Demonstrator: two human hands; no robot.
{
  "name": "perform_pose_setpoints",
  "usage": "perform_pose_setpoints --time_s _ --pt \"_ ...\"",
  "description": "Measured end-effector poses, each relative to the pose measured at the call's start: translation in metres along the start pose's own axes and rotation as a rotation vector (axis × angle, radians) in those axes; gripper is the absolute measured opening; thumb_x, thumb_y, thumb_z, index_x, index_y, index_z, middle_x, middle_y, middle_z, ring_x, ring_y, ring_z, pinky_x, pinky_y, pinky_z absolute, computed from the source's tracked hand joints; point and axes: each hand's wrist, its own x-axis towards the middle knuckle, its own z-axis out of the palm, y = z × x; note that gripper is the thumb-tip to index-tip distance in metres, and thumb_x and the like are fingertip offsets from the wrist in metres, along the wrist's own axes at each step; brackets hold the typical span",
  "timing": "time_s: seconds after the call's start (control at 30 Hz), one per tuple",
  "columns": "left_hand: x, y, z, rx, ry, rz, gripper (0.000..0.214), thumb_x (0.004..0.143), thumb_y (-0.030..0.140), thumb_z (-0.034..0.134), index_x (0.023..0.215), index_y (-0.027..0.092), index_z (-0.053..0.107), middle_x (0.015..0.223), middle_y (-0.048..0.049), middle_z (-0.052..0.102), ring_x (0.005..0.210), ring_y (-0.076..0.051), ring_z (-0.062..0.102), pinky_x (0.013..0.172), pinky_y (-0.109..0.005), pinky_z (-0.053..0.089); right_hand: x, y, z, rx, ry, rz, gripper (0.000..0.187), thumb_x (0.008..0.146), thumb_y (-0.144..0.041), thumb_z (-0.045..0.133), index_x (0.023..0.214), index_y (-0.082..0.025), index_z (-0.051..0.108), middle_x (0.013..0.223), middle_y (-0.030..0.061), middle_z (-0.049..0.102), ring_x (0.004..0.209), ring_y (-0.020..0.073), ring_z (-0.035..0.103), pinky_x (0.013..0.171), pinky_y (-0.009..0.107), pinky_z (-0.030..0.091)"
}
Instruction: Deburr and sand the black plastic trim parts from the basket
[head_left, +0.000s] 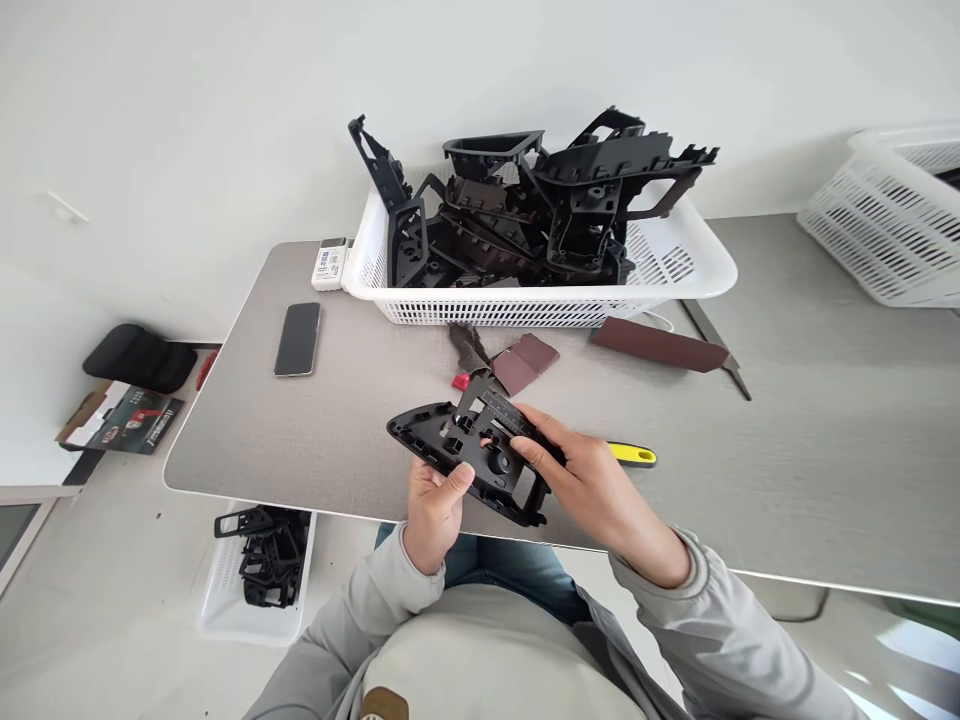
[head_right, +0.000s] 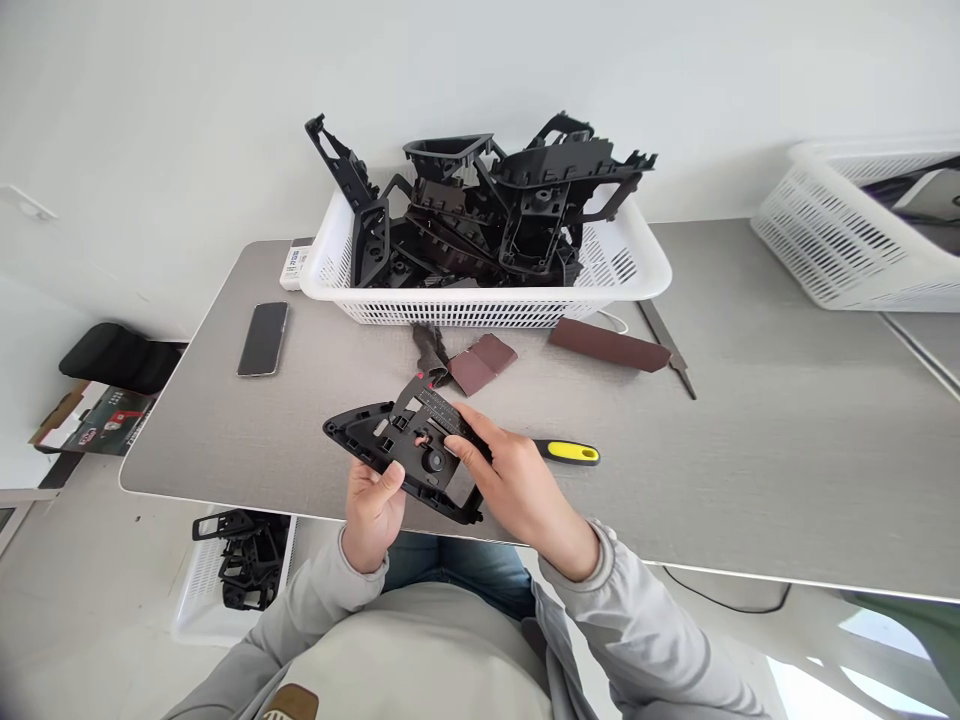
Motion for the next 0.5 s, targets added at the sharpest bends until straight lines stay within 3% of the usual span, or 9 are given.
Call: perform_pose_setpoints --time_s 0.23,0.5 --pt "-0.0006 0.0006 -0.0005 0.008 -0.021 -0.038 0.045 0.063 0.047 0.084 0.099 0.025 0.066 0.099 -0.0042 0.075 0.096 -0.024 0.070 0.092 -0.044 0.052 0.0001 0.0016 -0.0010 -0.032 -0.022 0.005 0.035 0.096 -0.041 0.044 0.119 -0.022 0.064 0.082 0.0007 0.074 0.063 0.0185 0.063 0.061 0.029 0.052" --pt "0.0023 0.0040 -0.0005 0.003 0.023 0.042 0.041 0.069 0.038 0.081 0.104 0.024 0.064 0.107 -0.0048 0.072 0.104 -0.025 0.067 0.096 -0.042 0.050 0.0054 0.0041 0.0035 0.022 0.001 0.004 0.037 0.094 -0.040 0.049 0.122 -0.021 0.064 0.098 0.0049 0.076 0.081 0.0218 0.069 0.075 0.032 0.055"
